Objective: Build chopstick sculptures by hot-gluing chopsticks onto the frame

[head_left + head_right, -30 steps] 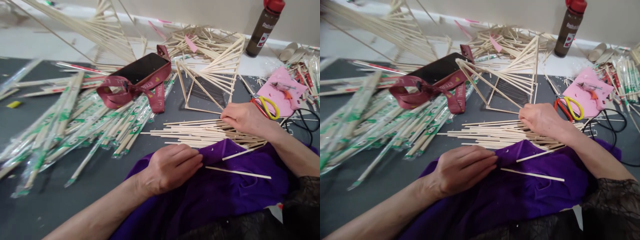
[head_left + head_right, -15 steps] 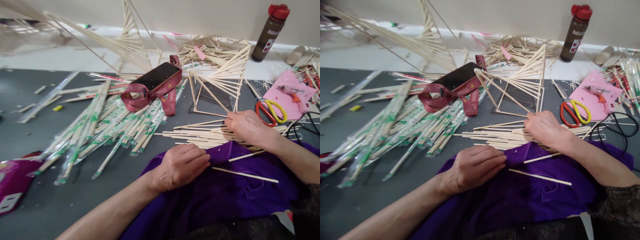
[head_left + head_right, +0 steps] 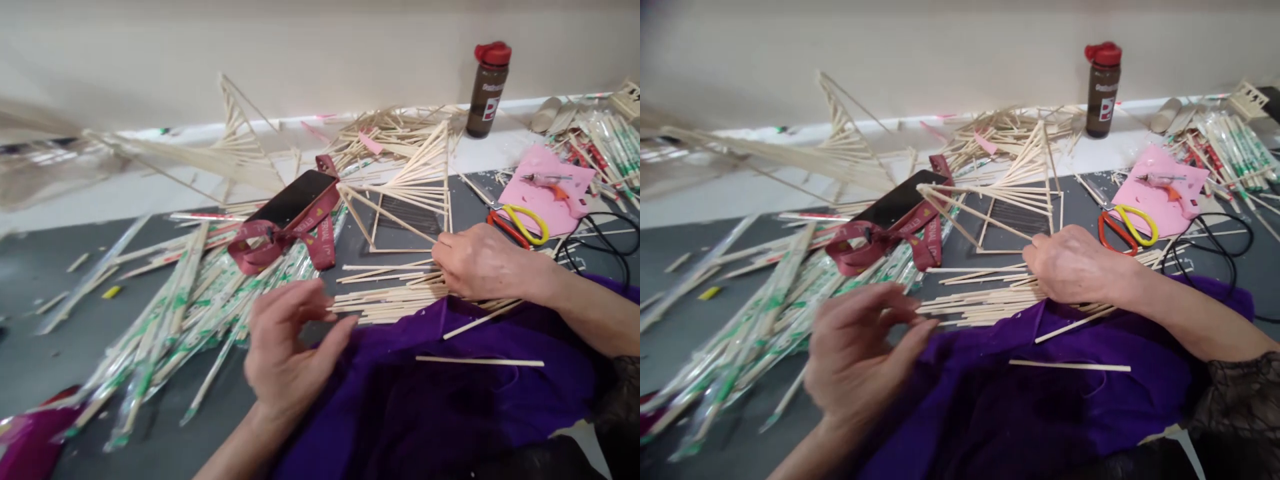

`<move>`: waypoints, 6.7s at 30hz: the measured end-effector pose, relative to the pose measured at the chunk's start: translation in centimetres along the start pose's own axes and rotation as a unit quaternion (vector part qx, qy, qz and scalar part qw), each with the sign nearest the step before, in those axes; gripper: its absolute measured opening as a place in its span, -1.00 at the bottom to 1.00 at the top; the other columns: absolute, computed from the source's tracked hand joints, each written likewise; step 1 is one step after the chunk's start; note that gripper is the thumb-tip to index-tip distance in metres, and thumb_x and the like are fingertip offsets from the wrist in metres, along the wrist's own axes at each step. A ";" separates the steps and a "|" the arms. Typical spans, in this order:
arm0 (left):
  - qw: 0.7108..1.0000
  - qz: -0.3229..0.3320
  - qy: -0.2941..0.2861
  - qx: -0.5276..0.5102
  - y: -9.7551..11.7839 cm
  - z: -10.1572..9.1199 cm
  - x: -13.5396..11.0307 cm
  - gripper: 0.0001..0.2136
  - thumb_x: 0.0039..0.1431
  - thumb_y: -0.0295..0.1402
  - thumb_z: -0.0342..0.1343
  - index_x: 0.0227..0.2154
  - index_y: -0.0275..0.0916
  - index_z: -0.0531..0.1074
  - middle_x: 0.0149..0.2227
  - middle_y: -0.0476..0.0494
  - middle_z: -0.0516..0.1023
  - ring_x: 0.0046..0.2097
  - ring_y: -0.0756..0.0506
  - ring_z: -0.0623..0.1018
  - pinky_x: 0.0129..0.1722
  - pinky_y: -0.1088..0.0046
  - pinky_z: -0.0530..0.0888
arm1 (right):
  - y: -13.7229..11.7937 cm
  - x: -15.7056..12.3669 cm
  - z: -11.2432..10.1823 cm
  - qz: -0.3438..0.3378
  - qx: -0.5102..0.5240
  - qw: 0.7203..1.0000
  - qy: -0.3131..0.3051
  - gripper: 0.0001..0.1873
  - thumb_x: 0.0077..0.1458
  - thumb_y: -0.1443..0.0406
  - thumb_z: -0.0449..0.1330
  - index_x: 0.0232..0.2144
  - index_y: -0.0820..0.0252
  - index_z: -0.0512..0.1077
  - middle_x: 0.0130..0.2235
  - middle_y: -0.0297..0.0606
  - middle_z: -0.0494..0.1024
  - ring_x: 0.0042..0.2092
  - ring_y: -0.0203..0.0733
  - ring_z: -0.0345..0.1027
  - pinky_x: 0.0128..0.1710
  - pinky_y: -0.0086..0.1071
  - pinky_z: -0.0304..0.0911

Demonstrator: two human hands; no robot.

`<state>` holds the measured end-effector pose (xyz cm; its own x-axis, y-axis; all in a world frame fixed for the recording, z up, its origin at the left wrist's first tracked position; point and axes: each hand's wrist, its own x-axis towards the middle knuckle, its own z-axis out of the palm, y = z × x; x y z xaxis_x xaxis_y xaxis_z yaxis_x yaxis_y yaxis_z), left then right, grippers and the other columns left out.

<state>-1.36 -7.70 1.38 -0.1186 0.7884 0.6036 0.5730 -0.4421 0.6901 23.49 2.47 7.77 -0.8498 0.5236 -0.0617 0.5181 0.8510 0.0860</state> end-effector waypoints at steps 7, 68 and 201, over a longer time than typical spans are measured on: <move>0.942 -0.277 -0.025 -0.190 1.3 -0.3 0.1 -0.74 0.02 -0.25 0.30 -0.19 -0.15 0.57 -0.41 -0.05 0.58 -0.49 0.00 0.51 -0.56 0.53 0.48 | -0.8 0.0 0.0 -0.060 0.078 0.995 -0.011 -0.84 0.17 0.39 0.02 -0.31 0.32 0.40 -0.38 -0.14 0.52 -0.46 -0.22 0.32 -0.55 -0.31 -0.17; 0.869 -0.387 0.013 -0.307 -0.7 0.2 2.0 -0.78 -0.12 -0.31 0.34 -0.40 -0.32 0.52 -0.56 -0.06 0.56 -0.57 0.01 0.51 -0.64 0.59 0.41 | -0.3 -0.3 2.2 0.074 0.408 0.910 -0.024 -0.63 0.28 0.16 -0.05 -0.48 0.20 0.37 -0.51 -0.38 0.42 -0.45 -0.34 0.27 -0.42 -0.47 0.11; 0.853 -0.380 0.008 -0.359 2.0 1.7 2.3 -0.71 -0.16 -0.18 0.42 -0.45 -0.28 0.55 -0.42 -0.14 0.64 -0.50 -0.02 0.57 -0.60 0.60 0.47 | -1.6 0.5 2.8 0.097 0.589 0.802 0.001 -0.82 0.07 0.26 0.13 -0.49 0.24 0.41 -0.55 -0.42 0.38 -0.54 -0.42 0.19 -0.53 -0.53 0.07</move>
<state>0.88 -6.08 3.46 -0.2496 0.9602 -0.1256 -0.3173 0.0415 0.9474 22.51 1.52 4.85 -0.7417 0.6518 -0.1584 0.3720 0.2032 -0.9057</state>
